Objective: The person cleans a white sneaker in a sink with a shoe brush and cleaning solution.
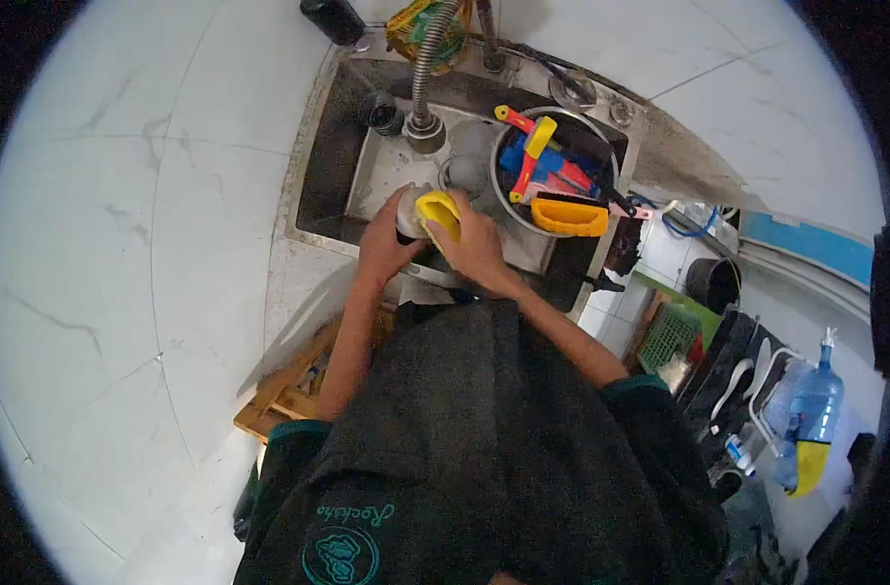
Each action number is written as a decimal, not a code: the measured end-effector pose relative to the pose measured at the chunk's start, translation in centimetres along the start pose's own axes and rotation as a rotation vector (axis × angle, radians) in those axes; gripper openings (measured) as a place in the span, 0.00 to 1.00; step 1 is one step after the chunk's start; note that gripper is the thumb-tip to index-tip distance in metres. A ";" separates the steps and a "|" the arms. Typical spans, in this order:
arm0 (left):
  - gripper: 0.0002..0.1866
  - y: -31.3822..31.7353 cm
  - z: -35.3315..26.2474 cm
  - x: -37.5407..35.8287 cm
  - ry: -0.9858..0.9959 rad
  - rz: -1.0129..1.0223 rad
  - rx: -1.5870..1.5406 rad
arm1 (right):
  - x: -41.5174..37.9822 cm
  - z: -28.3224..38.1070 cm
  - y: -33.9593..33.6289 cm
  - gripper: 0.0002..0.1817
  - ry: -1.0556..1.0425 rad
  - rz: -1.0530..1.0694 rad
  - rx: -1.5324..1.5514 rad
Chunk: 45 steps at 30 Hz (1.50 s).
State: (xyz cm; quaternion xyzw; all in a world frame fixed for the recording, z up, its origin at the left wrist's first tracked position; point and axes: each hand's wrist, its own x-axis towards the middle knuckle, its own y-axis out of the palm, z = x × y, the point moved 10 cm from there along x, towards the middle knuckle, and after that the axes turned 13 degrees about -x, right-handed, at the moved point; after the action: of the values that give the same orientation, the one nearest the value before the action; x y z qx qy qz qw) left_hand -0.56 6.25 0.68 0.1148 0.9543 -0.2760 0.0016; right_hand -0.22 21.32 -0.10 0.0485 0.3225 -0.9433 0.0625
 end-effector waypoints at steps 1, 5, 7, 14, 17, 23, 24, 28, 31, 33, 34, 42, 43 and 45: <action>0.48 0.2 0.1 0.0 -0.012 0.012 -0.008 | 0.0 0.7 -0.4 0.29 -0.044 -0.013 -0.008; 0.46 0.1 0.5 -0.2 -0.064 -0.030 -0.070 | 1.4 1.2 0.3 0.29 -0.059 -0.057 -0.047; 0.45 0.7 0.7 -0.8 -0.089 0.017 -0.031 | -1.0 3.5 -1.2 0.29 -0.248 -0.103 -0.050; 0.42 1.3 1.1 0.1 -0.064 -0.002 -0.026 | 0.7 3.7 -1.0 0.27 -0.192 -0.074 -0.036; 0.41 2.2 -0.6 0.3 0.027 0.014 -0.022 | 3.6 -1.3 0.3 0.27 0.078 -0.084 -0.187; 0.39 1.9 -0.4 -0.6 0.068 -0.002 0.002 | 1.6 -0.4 0.1 0.29 0.040 -0.099 -0.012; 0.38 2.1 -0.1 -0.4 0.043 -0.020 -0.017 | 2.4 -1.8 1.0 0.30 0.150 -0.057 -0.062; 0.35 0.9 1.9 1.0 -0.089 0.010 -0.002 | -1.2 2.6 -0.4 0.29 -0.159 -0.158 0.031; 0.35 1.5 -1.0 0.1 -0.003 -0.018 -0.038 | 1.9 -0.7 0.8 0.31 0.076 -0.082 -0.010; 0.37 1.6 0.4 0.0 -0.096 0.029 -0.048 | 3.1 -1.8 1.5 0.32 0.083 -0.155 -0.009; 0.37 1.1 1.3 0.6 -0.128 0.056 -0.044 | 2.0 -0.1 0.8 0.31 -0.008 -0.204 0.007; 0.38 0.0 5.5 0.1 -0.275 0.094 0.125 | 1.8 2.4 1.1 0.26 -0.087 -0.168 0.109; 0.38 -0.5 3.6 0.1 -0.153 -0.022 -0.022 | 1.5 2.6 1.4 0.26 -0.104 -0.188 0.108; 0.39 -0.2 1.6 0.4 -0.101 -0.025 0.012 | 2.8 0.2 1.7 0.23 0.031 -0.127 0.147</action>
State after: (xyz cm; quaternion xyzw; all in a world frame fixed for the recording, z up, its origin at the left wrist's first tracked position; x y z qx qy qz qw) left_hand -1.10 5.29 -0.61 0.0889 0.9527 -0.2871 0.0458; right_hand -2.73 19.60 -1.35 0.0470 0.2558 -0.9656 -0.0062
